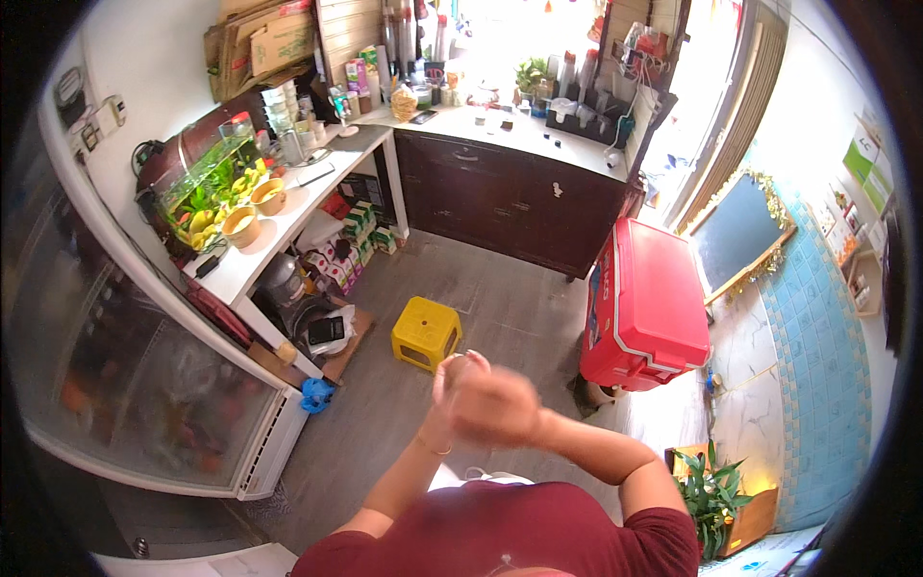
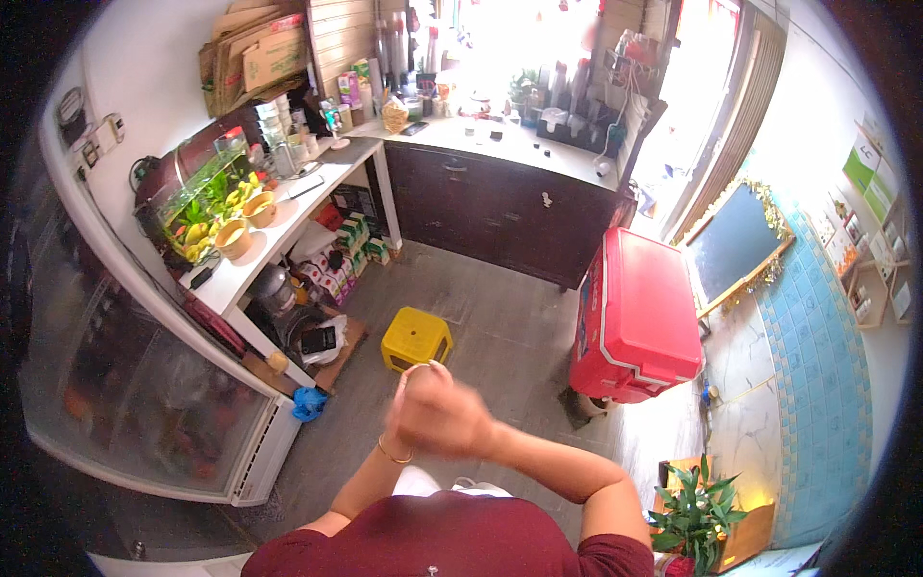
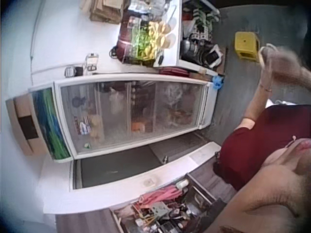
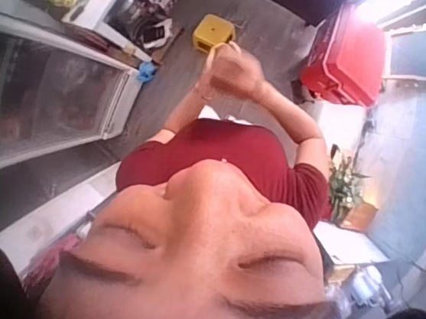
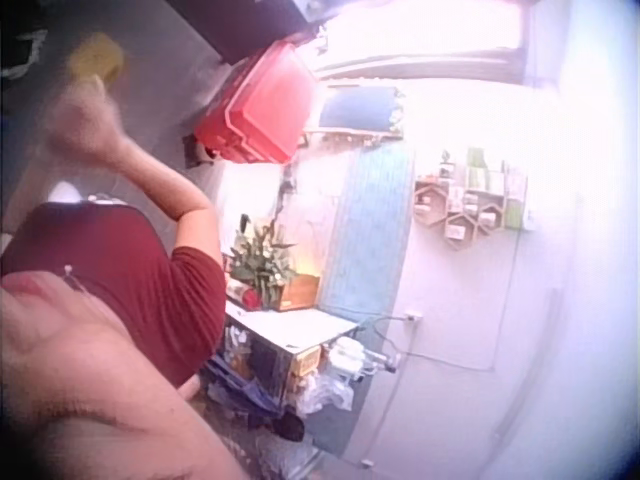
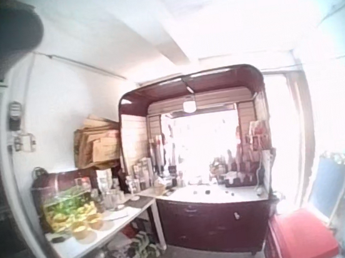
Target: The person pours a dark liquid from a bottle into two plastic cups, then adds a light-colored liquid from a second bottle into each cup. They retrieve a third bottle from the refrigerator and pour its contents into the cups as well.
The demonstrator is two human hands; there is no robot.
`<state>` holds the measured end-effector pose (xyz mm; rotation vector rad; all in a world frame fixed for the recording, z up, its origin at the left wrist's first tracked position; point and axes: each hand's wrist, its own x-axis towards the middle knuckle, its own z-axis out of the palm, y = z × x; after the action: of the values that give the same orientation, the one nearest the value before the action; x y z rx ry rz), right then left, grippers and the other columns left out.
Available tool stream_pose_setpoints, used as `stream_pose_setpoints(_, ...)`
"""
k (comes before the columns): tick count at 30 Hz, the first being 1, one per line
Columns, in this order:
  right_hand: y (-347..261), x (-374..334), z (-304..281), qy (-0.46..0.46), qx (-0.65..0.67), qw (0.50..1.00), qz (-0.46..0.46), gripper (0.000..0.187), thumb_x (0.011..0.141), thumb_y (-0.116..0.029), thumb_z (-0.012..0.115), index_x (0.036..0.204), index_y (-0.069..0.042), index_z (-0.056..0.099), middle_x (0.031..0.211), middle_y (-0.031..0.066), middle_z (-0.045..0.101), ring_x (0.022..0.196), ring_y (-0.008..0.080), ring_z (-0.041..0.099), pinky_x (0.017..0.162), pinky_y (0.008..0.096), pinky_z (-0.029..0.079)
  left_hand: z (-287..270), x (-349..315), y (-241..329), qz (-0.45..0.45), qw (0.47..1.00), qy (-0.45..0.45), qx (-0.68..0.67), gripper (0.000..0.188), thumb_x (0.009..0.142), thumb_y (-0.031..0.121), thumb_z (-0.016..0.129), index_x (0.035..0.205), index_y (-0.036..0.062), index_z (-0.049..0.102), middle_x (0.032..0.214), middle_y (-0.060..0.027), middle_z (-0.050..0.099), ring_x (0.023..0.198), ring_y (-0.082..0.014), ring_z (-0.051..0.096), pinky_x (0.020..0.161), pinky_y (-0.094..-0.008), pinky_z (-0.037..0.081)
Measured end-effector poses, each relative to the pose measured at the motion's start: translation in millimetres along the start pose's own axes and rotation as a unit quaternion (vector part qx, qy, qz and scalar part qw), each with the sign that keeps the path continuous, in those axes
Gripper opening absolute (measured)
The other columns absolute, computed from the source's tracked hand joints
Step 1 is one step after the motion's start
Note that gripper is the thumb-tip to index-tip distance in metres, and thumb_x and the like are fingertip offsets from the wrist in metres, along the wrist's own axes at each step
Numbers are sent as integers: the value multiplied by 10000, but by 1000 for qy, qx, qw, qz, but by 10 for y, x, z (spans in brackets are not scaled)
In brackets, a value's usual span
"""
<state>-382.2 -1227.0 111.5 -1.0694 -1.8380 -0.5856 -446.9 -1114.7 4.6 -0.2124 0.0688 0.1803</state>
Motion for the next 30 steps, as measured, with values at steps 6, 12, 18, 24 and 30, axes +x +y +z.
stream_pose_setpoints(6,453,250,-295,-26,21,997,-76,273,668,-48,729,932,-82,667,904,94,640,780,264,630,750,347,547,275,882,-43,-167,961,9,-219,312,863,281,473,985,31,615,1015,-99,651,985,-217,605,935,-381,461)
stream_pose_setpoints(12,1595,21,-255,23,-6,990,141,326,645,-17,720,961,-27,644,968,121,619,859,262,621,784,349,528,438,1913,399,-166,967,54,-187,297,878,262,488,981,10,607,1015,-125,655,930,-251,629,934,-397,478)
stream_pose_setpoints(18,2925,302,-208,116,-120,970,175,414,673,-30,729,1056,-5,575,1065,128,599,896,224,622,819,301,539,925,3008,999,-99,991,78,47,405,898,374,452,991,8,598,1009,-140,649,946,-253,625,935,-397,479)
stream_pose_setpoints(24,3973,228,-167,-11,-166,986,24,337,659,-104,746,977,-57,646,1074,124,596,851,227,633,736,322,549,1308,3805,1383,-22,991,49,120,297,867,280,582,980,6,564,971,-115,623,892,-223,607,849,-332,525)
stream_pose_setpoints(30,4543,611,-69,-100,-74,959,-256,243,708,-117,685,937,-44,647,997,82,579,840,232,627,749,335,547,1422,4609,1795,-93,991,87,-37,322,877,318,546,975,13,582,955,-107,631,894,-241,609,872,-371,527)
